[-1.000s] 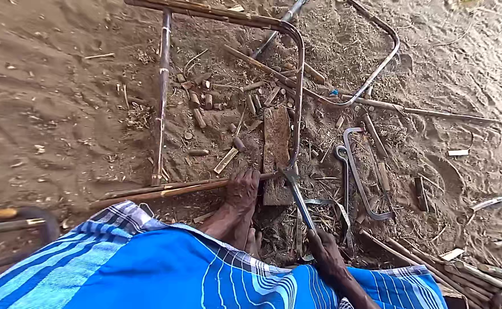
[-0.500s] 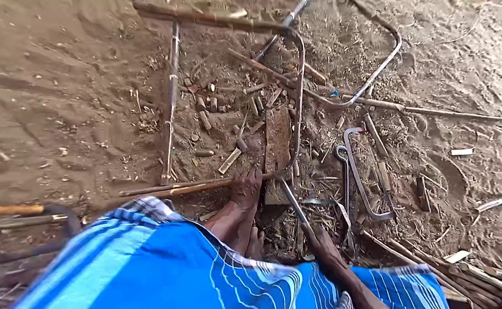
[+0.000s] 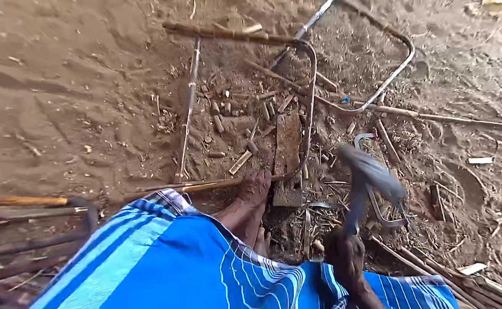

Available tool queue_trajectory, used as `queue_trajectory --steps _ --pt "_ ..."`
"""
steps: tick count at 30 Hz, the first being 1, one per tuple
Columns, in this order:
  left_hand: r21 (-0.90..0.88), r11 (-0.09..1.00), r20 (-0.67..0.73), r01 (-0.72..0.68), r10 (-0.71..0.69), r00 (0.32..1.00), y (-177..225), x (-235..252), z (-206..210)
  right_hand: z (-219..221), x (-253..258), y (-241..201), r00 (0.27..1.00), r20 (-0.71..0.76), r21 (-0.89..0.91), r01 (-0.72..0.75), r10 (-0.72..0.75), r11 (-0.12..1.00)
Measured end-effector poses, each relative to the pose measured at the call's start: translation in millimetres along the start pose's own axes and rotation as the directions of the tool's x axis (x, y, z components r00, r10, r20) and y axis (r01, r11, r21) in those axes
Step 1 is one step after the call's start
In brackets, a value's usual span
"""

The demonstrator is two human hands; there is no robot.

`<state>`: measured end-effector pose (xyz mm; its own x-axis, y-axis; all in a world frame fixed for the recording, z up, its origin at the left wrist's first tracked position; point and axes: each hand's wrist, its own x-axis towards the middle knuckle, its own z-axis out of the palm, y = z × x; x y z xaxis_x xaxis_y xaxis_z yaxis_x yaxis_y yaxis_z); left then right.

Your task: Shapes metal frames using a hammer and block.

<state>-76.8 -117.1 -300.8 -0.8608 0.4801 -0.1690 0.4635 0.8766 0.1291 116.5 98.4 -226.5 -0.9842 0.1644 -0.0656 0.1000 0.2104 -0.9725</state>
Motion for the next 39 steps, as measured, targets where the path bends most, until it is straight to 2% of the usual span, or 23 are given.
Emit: queue_trajectory --steps 1,2,4,5,6,8,10,11,12,14,15,16,18,20,21,22,24,28,32,34,35,37,39 --pt "-0.010 1.000 -0.004 -0.007 0.007 1.000 0 1 -1 2 -1 15 0.999 -0.021 -0.008 0.049 -0.049 0.999" --pt "-0.022 1.000 0.008 -0.006 0.006 1.000 0 2 -4 0 -3 34 1.000 0.009 -0.116 -0.001 0.002 0.993" --pt "-0.038 0.999 0.066 0.017 -0.014 0.998 2 5 -14 -8 8 44 0.910 0.122 -0.334 -0.338 0.396 0.880" --pt "-0.048 0.999 0.084 0.024 -0.020 0.996 2 6 -17 -8 16 34 0.856 0.113 -0.339 -0.444 0.504 0.829" --pt "-0.054 0.998 0.088 0.027 -0.022 0.996 1 8 -18 -8 21 17 0.865 0.078 -0.299 -0.454 0.496 0.839" --pt "-0.054 0.998 0.086 0.037 -0.032 0.996 -2 11 -14 -8 17 -14 0.972 -0.013 -0.089 -0.236 0.236 0.968" --pt "-0.051 0.999 0.063 0.016 -0.012 0.998 1 4 -5 -8 3 1 0.998 -0.060 -0.001 0.030 -0.030 1.000" --pt "-0.050 0.999 0.042 0.003 -0.001 0.999 1 6 -5 -12 1 23 0.998 -0.021 -0.087 0.059 -0.061 0.994" --pt "-0.051 0.999 0.040 -0.001 0.003 0.999 2 7 -8 -16 1 38 0.997 0.055 -0.238 -0.047 0.062 0.970" --pt "-0.054 0.998 0.053 0.011 -0.009 0.999 4 7 -15 -22 17 35 0.861 0.147 -0.418 -0.393 0.488 0.819" --pt "-0.045 0.999 0.058 0.016 -0.014 0.998 4 9 -16 -21 23 20 0.830 0.123 -0.416 -0.455 0.544 0.787" --pt "-0.043 0.999 0.070 0.025 -0.022 0.997 2 13 -17 -19 26 3 0.873 0.089 -0.346 -0.425 0.480 0.836" --pt "-0.038 0.999 0.115 0.026 -0.021 0.993 2 8 -11 -13 6 -14 0.983 0.010 -0.104 -0.182 0.184 0.978" --pt "-0.029 0.999 0.106 0.013 -0.010 0.994 4 8 -7 -11 -3 16 1.000 -0.007 -0.083 -0.012 0.012 0.997" --pt "-0.034 0.999 0.102 0.013 -0.010 0.995 6 10 -10 -15 -4 35 0.994 0.065 -0.250 -0.063 0.082 0.966" --pt "-0.040 0.999 0.101 0.012 -0.008 0.995 6 9 -13 -18 -2 47 0.937 0.153 -0.427 -0.224 0.314 0.876" --pt "-0.076 0.997 0.134 0.007 0.003 0.991 2 11 -20 -20 7 63 0.768 0.182 -0.579 -0.421 0.614 0.698" --pt "-0.181 0.982 0.081 -0.046 0.061 0.995 -4 18 -26 -33 4 47 0.764 0.113 -0.519 -0.500 0.635 0.694" --pt "-0.081 0.987 -0.066 -0.138 0.133 0.989 29 35 -44 -61 10 24 0.843 -0.101 -0.594 -0.477 0.529 0.648" --pt "-0.132 0.969 -0.053 -0.210 0.204 0.977 57 48 -50 -96 2 9 0.911 -0.267 -0.659 -0.410 0.314 0.630" --pt "-0.170 0.959 -0.030 -0.226 0.224 0.974 63 51 -51 -115 -7 -3 0.903 -0.366 -0.640 -0.419 0.224 0.644" --pt "-0.264 0.933 -0.012 -0.245 0.251 0.968 62 50 -52 -156 -35 -30 0.784 -0.597 -0.532 -0.544 0.169 0.649" --pt "-0.276 0.927 -0.018 -0.254 0.259 0.966 44 38 -45 -204 -73 -39 0.562 -0.774 -0.404 -0.792 0.290 0.457"
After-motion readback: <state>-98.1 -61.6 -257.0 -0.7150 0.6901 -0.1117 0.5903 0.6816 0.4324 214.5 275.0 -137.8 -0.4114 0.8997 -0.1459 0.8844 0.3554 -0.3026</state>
